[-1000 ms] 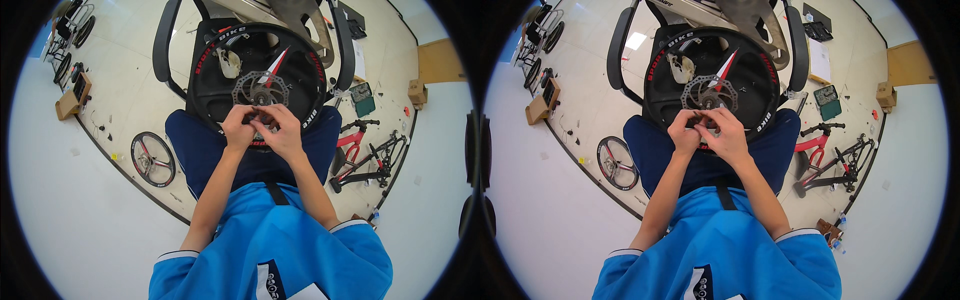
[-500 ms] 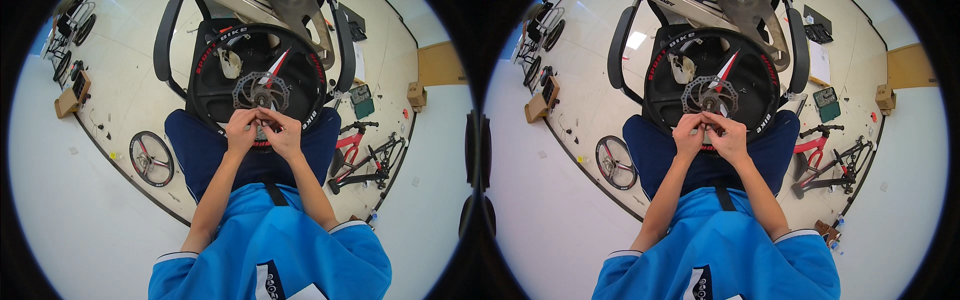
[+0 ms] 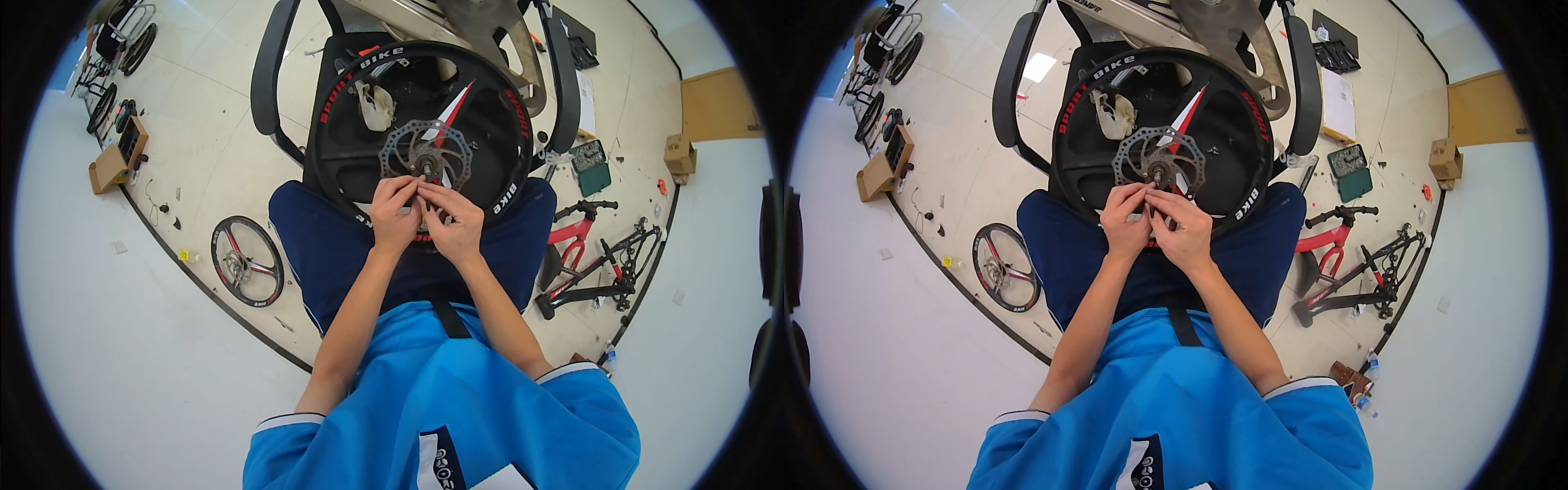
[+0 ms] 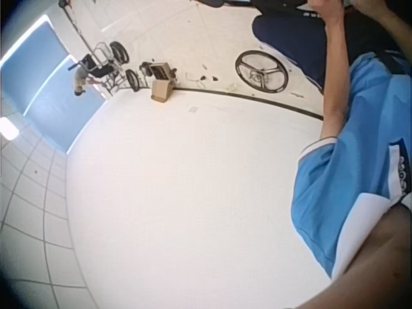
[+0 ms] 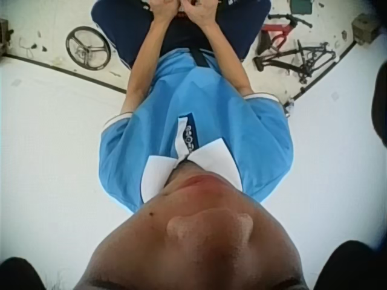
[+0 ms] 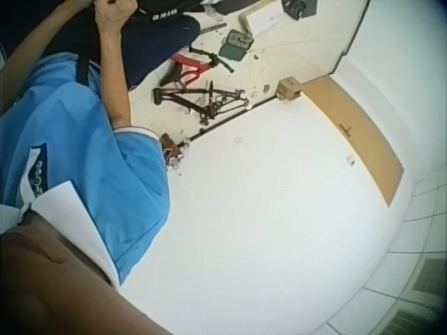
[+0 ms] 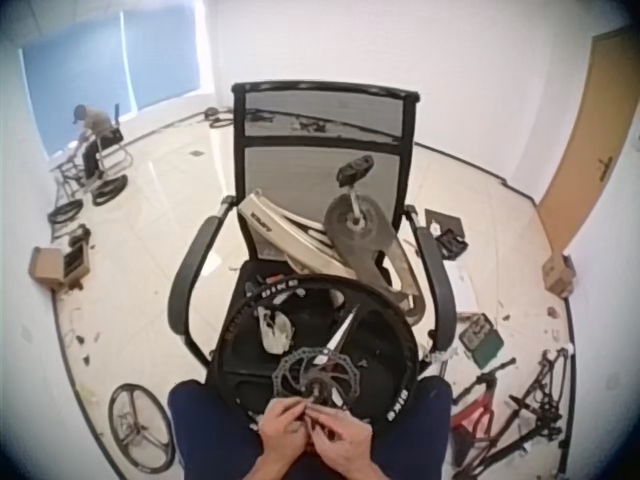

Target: The person sits on the floor and assembles a bicycle wheel by attaching a disc brake rotor to the hub. They use a small tool to tighten the bolts securing the rotor in place.

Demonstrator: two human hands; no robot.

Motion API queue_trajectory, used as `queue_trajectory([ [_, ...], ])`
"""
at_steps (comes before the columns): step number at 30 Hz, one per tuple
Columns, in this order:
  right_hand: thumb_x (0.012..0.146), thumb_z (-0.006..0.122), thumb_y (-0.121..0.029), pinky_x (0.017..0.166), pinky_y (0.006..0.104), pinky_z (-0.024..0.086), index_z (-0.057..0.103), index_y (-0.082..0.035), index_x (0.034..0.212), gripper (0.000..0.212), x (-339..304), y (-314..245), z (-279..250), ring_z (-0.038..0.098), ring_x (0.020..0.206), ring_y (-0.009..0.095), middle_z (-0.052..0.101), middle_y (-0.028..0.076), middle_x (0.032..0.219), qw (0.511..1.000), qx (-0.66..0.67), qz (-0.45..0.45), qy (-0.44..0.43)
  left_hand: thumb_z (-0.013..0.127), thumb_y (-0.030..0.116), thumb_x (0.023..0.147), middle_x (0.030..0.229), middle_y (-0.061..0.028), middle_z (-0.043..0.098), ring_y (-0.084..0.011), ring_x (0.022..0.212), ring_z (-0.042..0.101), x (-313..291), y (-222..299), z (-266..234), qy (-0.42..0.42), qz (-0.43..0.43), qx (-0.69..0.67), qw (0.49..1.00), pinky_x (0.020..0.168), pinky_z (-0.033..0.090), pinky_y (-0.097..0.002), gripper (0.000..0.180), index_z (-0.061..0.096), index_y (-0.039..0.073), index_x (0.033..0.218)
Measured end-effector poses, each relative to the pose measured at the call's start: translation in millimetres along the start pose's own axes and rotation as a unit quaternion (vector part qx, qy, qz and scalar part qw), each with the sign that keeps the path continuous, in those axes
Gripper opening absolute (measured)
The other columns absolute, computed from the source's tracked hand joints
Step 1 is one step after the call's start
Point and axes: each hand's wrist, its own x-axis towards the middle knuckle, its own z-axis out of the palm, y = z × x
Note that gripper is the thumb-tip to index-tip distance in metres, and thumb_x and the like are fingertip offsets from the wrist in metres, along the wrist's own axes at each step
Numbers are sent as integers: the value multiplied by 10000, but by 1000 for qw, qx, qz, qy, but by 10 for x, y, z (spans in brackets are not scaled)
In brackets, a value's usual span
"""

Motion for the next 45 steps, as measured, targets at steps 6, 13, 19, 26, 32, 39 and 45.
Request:
queue_trajectory([
  [6, 787, 761, 46, 633, 255, 556, 765, -6, 1061, 279, 12, -17, 50, 722, 774, 172, 753, 103, 1073, 999, 11, 1, 41, 748, -86, 711, 972, -111, 711, -255, 852, 689, -11, -52, 40, 16, -16, -17, 1000, 739, 555, -323, 228, 736, -10, 926],
  [13, 731, 799, 40, 613, 243, 548, 726, 16, 950, 232, -15, 238, 122, 705, 747, 143, 738, 90, 1000, 994, 9, -63, 84, 791, -51, 743, 959, -79, 700, -159, 758, 655, -39, -94, 134, 29, -78, -46, 995, 650, 518, -261, 216, 713, 16, 934],
  [19, 745, 781, 38, 700, 302, 580, 757, 5, 1005, 263, -44, 165, 87, 730, 812, 224, 745, 126, 1003, 994, -18, -84, 66, 793, -26, 774, 1005, -89, 710, -175, 789, 667, -30, -29, 76, 10, -68, -46, 997, 672, 529, -274, 220, 718, 28, 973],
  [26, 752, 775, 38, 614, 255, 543, 756, -6, 1085, 337, 45, 72, -1, 714, 787, 169, 755, 107, 1023, 997, -19, -72, 26, 756, -55, 718, 1016, -108, 747, -271, 906, 706, -15, -87, 54, 0, 2, -17, 1000, 752, 570, -335, 309, 740, 16, 1019],
  [32, 824, 840, -55, 576, 251, 526, 747, 16, 1015, 224, 49, 187, 125, 687, 681, 127, 760, 79, 864, 994, 12, -37, 105, 774, -35, 695, 957, -117, 720, -308, 890, 691, 16, -4, 109, 15, -45, -29, 998, 765, 553, -373, 250, 716, 11, 934],
  [39, 805, 839, -20, 729, 296, 608, 747, 41, 953, 185, 17, 244, 116, 757, 824, 203, 772, 148, 960, 990, 27, -85, 108, 766, -28, 719, 971, -111, 709, -302, 875, 691, -42, 0, 177, 38, -71, -28, 996, 726, 550, -358, 234, 705, 19, 939],
  [45, 808, 809, 26, 782, 310, 597, 762, 29, 997, 195, -11, 293, 139, 750, 890, 245, 762, 159, 1020, 990, 18, -71, 120, 748, -23, 761, 993, -98, 709, -251, 815, 682, -9, 61, 163, 21, -113, -38, 993, 658, 536, -302, 225, 717, 25, 978],
])
